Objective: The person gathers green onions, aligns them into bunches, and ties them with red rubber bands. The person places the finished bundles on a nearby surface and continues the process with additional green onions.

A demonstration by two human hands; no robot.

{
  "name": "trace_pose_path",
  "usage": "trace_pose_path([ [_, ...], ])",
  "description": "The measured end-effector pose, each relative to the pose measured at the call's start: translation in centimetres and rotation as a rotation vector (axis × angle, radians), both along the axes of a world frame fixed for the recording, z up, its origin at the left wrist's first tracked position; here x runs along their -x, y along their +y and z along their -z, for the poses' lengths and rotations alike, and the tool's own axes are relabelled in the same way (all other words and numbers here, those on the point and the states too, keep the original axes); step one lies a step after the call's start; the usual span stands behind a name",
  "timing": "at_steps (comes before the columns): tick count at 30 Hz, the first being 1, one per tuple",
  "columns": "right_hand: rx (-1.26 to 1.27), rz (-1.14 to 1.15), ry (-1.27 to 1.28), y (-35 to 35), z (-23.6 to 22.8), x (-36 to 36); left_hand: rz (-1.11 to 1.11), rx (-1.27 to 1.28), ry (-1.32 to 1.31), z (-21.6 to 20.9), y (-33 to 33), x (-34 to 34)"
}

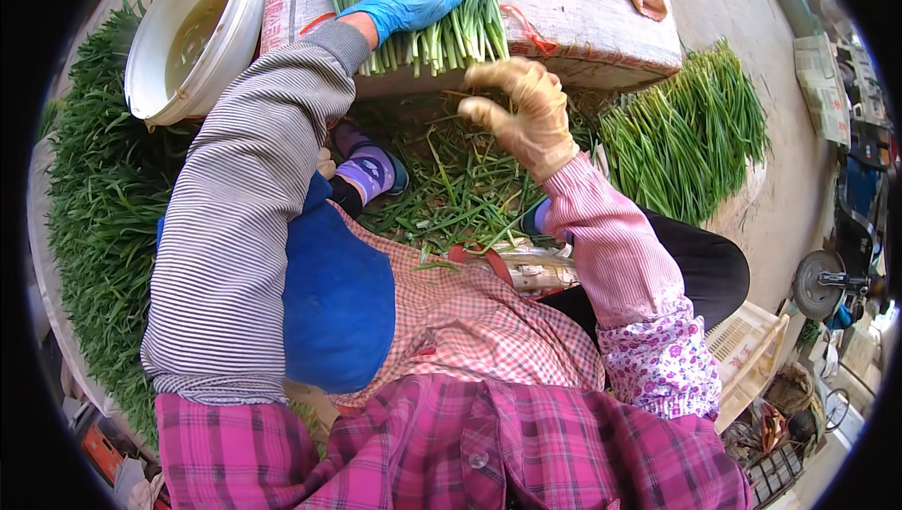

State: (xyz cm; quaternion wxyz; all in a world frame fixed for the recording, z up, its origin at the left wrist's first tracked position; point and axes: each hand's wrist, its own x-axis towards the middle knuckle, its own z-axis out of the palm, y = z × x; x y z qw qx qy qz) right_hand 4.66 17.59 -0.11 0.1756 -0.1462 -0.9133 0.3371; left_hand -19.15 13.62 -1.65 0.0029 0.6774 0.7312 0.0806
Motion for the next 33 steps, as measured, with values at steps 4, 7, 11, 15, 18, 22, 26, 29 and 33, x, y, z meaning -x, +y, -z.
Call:
trace_pose_path([
  [4,-0.139,0.191,0.054,1.0,2.4,3.3,0.007,0.016,0.003,0.0,0.5,-0.2],
  [7,-0.15,0.174,0.046,0.9,2.4,3.9,0.01,0.004,0.004,-0.1,0.3,-0.2],
  [11,-0.172,0.129,0.102,1.2,3.1,4.0,0.0,0.002,0.028,-0.1,0.4,-0.3],
  [15,-0.208,0.126,-0.175,0.5,1.8,3.7,0.014,0.001,0.014,-0.3,0.3,-0.4],
  [18,-0.023,-0.047,-0.499,-0.6,1.0,1.9,0.018,-0.005,0.019,-0.3,0.2,-0.3],
  [22,0.131,0.107,0.009,0.1,0.6,1.7,0.072,-0.202,0.15,0.8,0.1,0.4],
  [26,-0.305,0.067,0.035,1.5,1.6,4.6,-0.021,-0.101,0.327,3.7,1.0,1.1],
  [29,-0.335,0.091,-0.048,1.4,2.0,5.6,-0.037,-0.043,0.332,3.5,1.1,1.2],
  [33,-0.339,0.16,-0.288,1.6,2.2,6.2,0.024,-0.033,0.251,2.2,1.4,0.6],
])
